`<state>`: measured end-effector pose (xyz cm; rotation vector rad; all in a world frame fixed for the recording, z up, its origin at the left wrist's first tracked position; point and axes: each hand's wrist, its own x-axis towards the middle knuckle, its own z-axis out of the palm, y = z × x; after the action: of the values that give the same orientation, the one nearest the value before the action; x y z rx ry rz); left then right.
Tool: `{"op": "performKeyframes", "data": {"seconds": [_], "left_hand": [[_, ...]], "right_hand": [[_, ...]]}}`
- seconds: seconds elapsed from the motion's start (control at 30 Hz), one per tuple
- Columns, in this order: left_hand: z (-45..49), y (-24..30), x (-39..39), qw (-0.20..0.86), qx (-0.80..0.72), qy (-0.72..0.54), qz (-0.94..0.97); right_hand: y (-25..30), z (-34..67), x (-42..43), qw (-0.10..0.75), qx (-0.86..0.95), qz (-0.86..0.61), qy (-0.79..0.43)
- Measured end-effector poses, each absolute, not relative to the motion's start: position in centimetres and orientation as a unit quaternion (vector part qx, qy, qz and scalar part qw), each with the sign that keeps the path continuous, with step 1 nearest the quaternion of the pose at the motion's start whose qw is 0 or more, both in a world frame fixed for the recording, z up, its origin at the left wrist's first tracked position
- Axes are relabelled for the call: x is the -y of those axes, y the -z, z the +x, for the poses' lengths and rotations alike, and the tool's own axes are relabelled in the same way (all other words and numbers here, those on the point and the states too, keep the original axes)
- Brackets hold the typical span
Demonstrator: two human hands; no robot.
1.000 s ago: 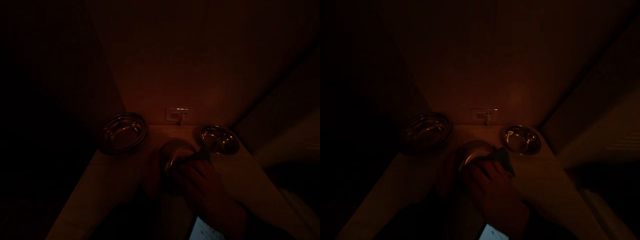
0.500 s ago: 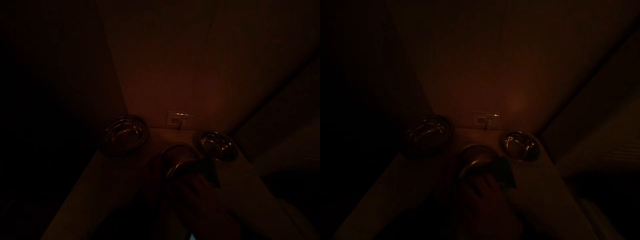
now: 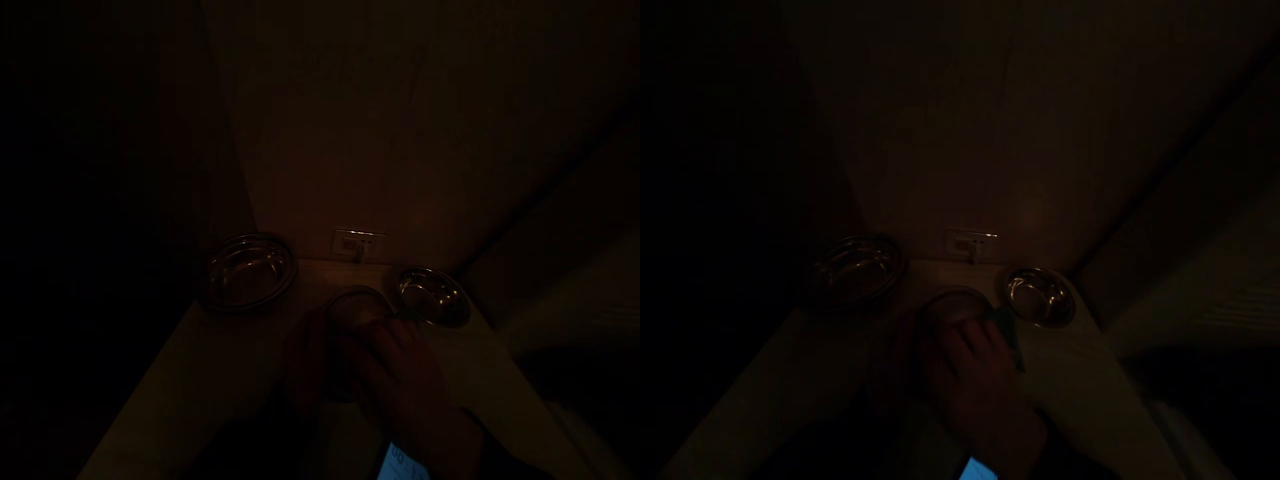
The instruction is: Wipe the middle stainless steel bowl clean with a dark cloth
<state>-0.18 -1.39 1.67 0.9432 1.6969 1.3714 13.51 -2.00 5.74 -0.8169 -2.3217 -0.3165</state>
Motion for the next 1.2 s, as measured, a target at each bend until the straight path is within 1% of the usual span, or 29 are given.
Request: {"op": "performKeyframes", "data": {"seconds": [0.17, 0.37, 0.6, 0.8, 1.03, 1.2], "left_hand": [[0.0, -1.9, 1.3, 0.38, -0.671, -0.52, 0.368], [-0.3, -1.9, 1.4, 0.38, -0.667, -0.524, 0.369], [-0.1, -1.9, 1.2, 0.358, -0.671, -0.537, 0.366], [-0.2, -2.0, 1.1, 0.375, -0.666, -0.531, 0.367], [0.0, -2.6, 1.3, 0.392, -0.64, -0.537, 0.385], [0.2, -2.7, 1.5, 0.397, -0.633, -0.552, 0.371]], "right_hand": [[-5.9, 15.2, 0.3, 0.355, 0.847, -0.379, 0.11], [-5.6, 13.9, 1.5, 0.325, 0.89, -0.307, 0.092], [-5.7, 16.3, 0.4, 0.349, 0.861, -0.359, 0.086], [-6.2, 13.9, 1.0, 0.311, 0.898, -0.294, 0.101], [-6.5, 16.3, 0.0, 0.339, 0.865, -0.359, 0.085], [-7.9, 13.2, 0.2, 0.271, 0.91, -0.302, 0.083]]}}
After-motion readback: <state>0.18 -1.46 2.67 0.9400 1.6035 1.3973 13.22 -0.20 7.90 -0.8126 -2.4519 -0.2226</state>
